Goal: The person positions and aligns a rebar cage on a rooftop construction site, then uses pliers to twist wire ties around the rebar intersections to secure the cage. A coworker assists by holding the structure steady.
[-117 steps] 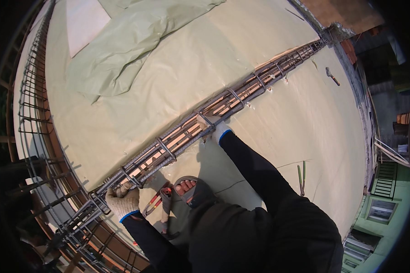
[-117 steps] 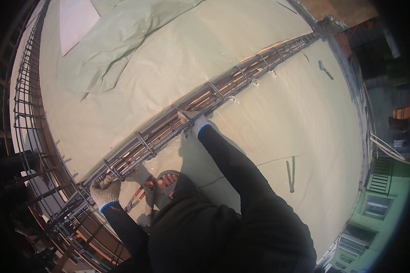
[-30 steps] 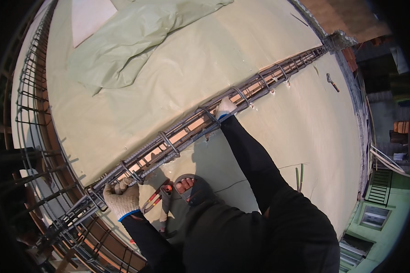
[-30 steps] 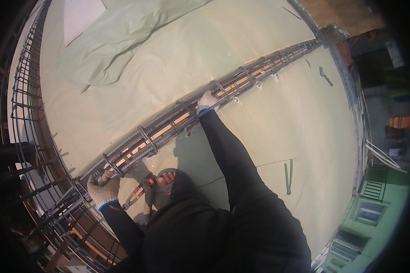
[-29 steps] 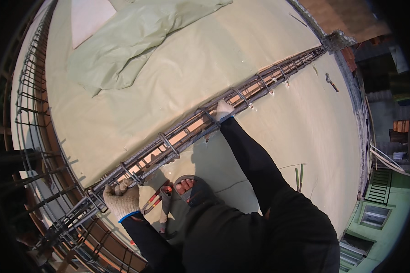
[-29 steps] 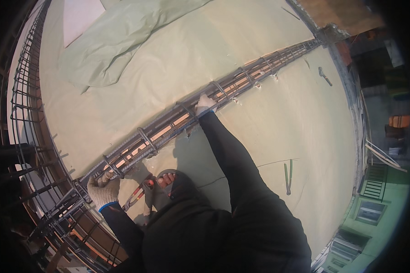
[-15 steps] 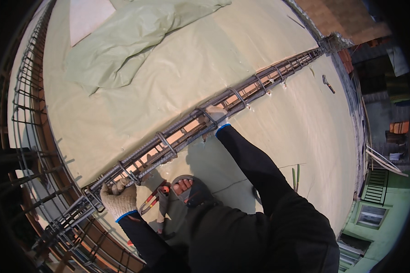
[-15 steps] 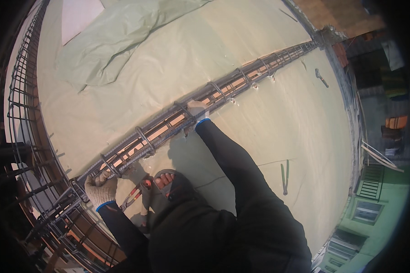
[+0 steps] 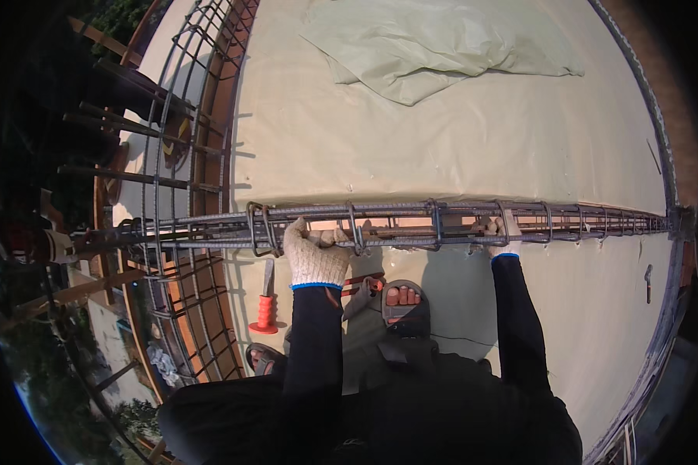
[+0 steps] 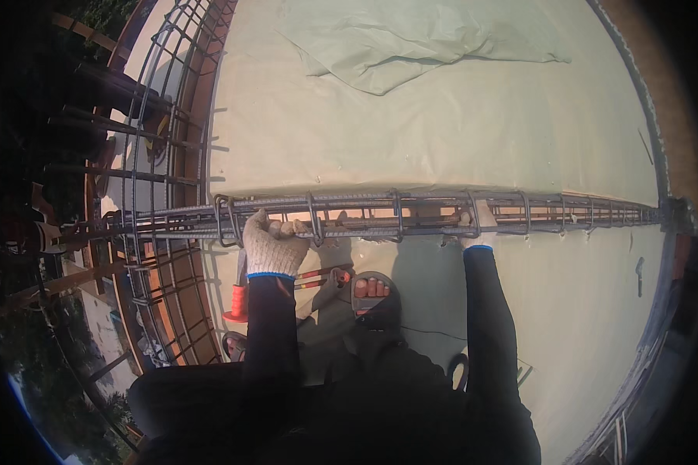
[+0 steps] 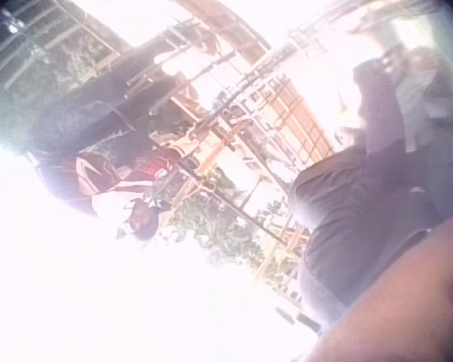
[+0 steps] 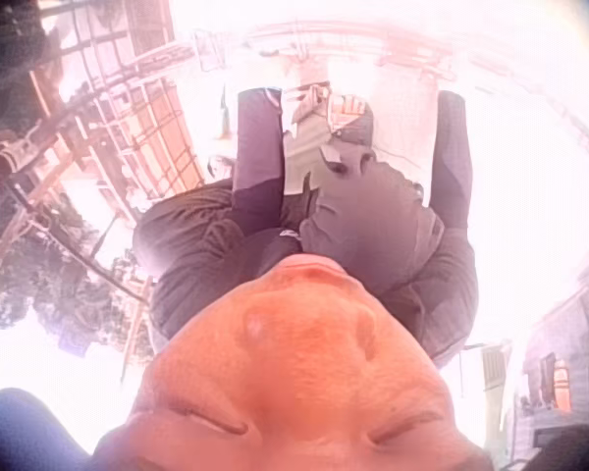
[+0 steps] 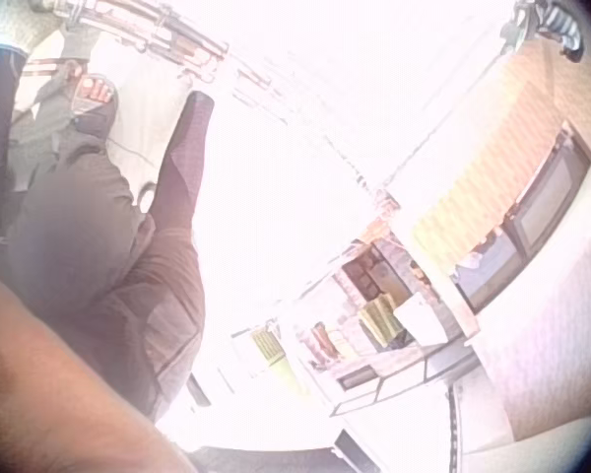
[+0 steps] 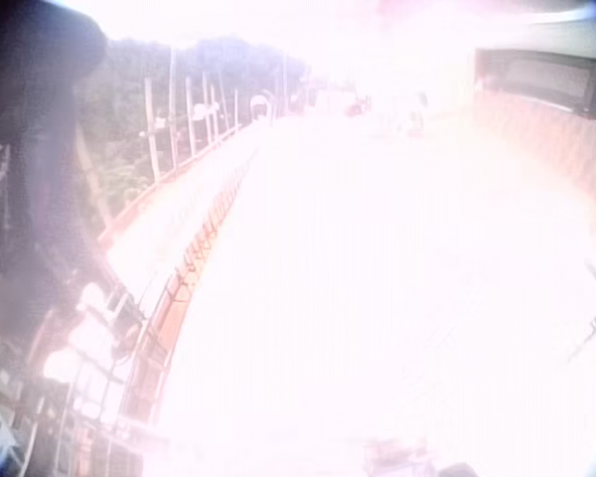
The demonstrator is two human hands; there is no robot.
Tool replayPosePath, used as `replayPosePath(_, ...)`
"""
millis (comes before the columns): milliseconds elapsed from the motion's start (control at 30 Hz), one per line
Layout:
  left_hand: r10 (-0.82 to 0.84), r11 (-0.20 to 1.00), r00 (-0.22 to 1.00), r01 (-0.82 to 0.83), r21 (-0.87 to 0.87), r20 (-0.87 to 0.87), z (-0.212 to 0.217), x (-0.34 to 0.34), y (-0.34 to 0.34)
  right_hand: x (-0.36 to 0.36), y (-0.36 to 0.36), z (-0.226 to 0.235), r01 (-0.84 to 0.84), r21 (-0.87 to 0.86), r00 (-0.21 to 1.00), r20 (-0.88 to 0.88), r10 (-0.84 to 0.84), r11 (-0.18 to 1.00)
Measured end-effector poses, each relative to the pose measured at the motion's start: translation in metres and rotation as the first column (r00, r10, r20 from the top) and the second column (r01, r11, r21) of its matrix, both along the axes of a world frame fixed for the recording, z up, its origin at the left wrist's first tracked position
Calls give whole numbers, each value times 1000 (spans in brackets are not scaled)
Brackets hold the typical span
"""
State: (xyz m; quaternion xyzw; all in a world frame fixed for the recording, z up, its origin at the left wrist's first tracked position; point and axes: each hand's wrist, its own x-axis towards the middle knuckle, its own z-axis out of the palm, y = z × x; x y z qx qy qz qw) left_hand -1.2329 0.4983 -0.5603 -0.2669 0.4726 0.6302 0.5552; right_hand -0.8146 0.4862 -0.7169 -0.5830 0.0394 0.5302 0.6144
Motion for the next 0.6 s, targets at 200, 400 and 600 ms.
replayPosePath(200, 47, 998, 999, -48, 35, 20, -4, 12, -2, 36, -38, -52, 29, 0, 980, 199, -29, 1000)
replayPosePath(400, 98, 995, 994, -99, 27, 41, -10, 22, -5, 85, -22, -63, -99, -91, 959, 257, 120, 991)
replayPosePath(600, 83, 997, 995, -82, -13, 57, -5, 29, 11, 80, -54, -53, 33, -147, 918, 396, 28, 989)
